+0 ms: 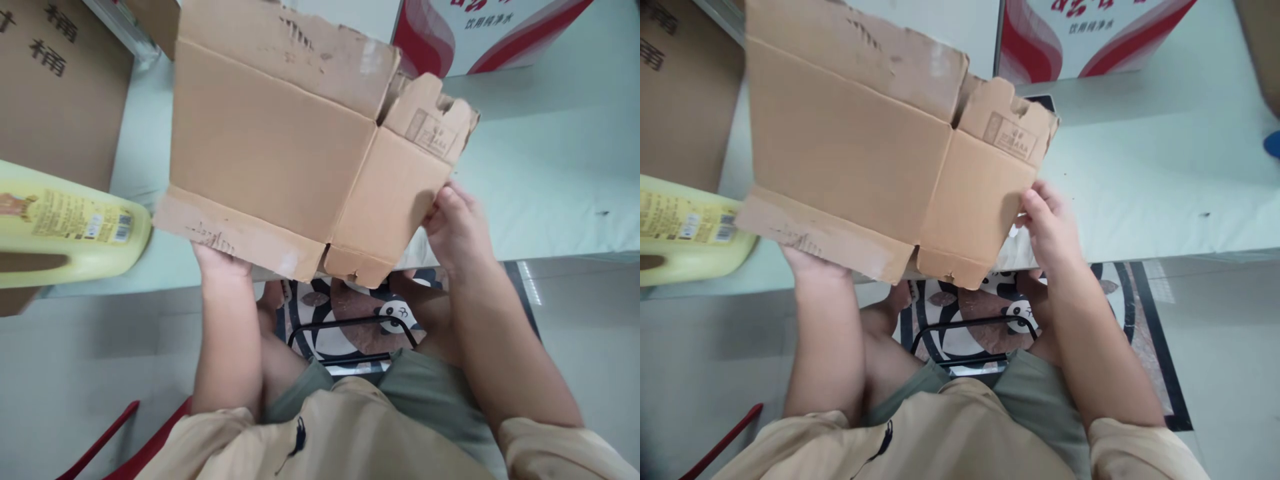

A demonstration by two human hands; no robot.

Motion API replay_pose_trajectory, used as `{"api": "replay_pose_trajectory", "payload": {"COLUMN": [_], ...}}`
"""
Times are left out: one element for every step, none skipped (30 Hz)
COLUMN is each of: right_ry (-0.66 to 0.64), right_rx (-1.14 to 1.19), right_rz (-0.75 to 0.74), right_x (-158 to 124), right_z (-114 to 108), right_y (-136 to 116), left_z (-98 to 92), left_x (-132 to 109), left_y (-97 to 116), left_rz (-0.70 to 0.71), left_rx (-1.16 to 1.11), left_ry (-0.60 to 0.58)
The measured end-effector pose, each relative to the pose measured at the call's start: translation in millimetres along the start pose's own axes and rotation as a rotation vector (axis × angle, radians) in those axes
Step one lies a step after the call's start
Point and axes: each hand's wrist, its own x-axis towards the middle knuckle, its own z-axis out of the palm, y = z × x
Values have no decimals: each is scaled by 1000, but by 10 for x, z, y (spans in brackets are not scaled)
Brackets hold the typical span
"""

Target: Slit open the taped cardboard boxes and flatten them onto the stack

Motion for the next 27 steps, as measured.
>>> {"api": "replay_pose_trajectory", "payload": {"right_ry": [-49, -71, -72, -73, -75, -73, -72, -64, -51, -37, -23, -16, -20, -40, -79, -132, -200, -267, -322, -351, -348, -314, -249, -159, -49, 82, 222], "right_rx": [97, 192, 271, 317, 350, 376, 395, 405, 406, 399, 388, 376, 367, 360, 355, 351, 341, 326, 309, 294, 287, 287, 291, 296, 291, 264, 216], "right_rz": [79, 153, 211, 249, 273, 288, 296, 297, 293, 288, 283, 280, 281, 289, 300, 312, 327, 342, 355, 364, 369, 369, 361, 344, 317, 281, 237], "right_x": [-35, -74, -111, -143, -165, -179, -182, -180, -173, -165, -160, -159, -164, -175, -192, -213, -238, -264, -291, -318, -346, -374, -403, -433, -465, -497, -529], "right_z": [35, 77, 121, 165, 204, 236, 259, 276, 287, 295, 301, 309, 318, 330, 343, 356, 366, 371, 370, 359, 339, 307, 262, 201, 124, 30, -83], "right_y": [-48, -104, -163, -218, -264, -299, -322, -333, -335, -330, -321, -313, -307, -307, -313, -326, -346, -372, -401, -432, -462, -488, -509, -523, -531, -532, -529], "left_z": [10, 17, 24, 31, 39, 49, 59, 71, 83, 94, 102, 107, 106, 100, 89, 74, 58, 42, 30, 25, 27, 37, 52, 70, 90, 108, 125], "left_x": [-8, -15, -22, -30, -43, -62, -86, -114, -144, -171, -191, -202, -200, -186, -161, -129, -93, -58, -27, -3, 13, 22, 25, 23, 20, 15, 11], "left_y": [-6, -12, -16, -15, -10, 2, 17, 33, 48, 57, 58, 51, 36, 15, -8, -31, -51, -66, -76, -80, -81, -78, -73, -67, -62, -58, -58], "left_rz": [23, 27, 11, 4, 17, 40, 62, 75, 74, 60, 37, 19, 11, 6, 7, 15, 23, 27, 27, 23, 7, -26, -80, -141, -207, -267, -317], "left_rx": [-16, -21, -14, 0, 14, 28, 47, 70, 89, 96, 97, 90, 80, 73, 76, 86, 99, 107, 110, 103, 87, 60, 28, -4, -31, -50, -64], "left_ry": [-31, -58, -77, -85, -84, -82, -84, -92, -111, -137, -167, -182, -175, -149, -106, -55, -12, 21, 45, 62, 70, 63, 43, 19, -6, -18, -17]}}
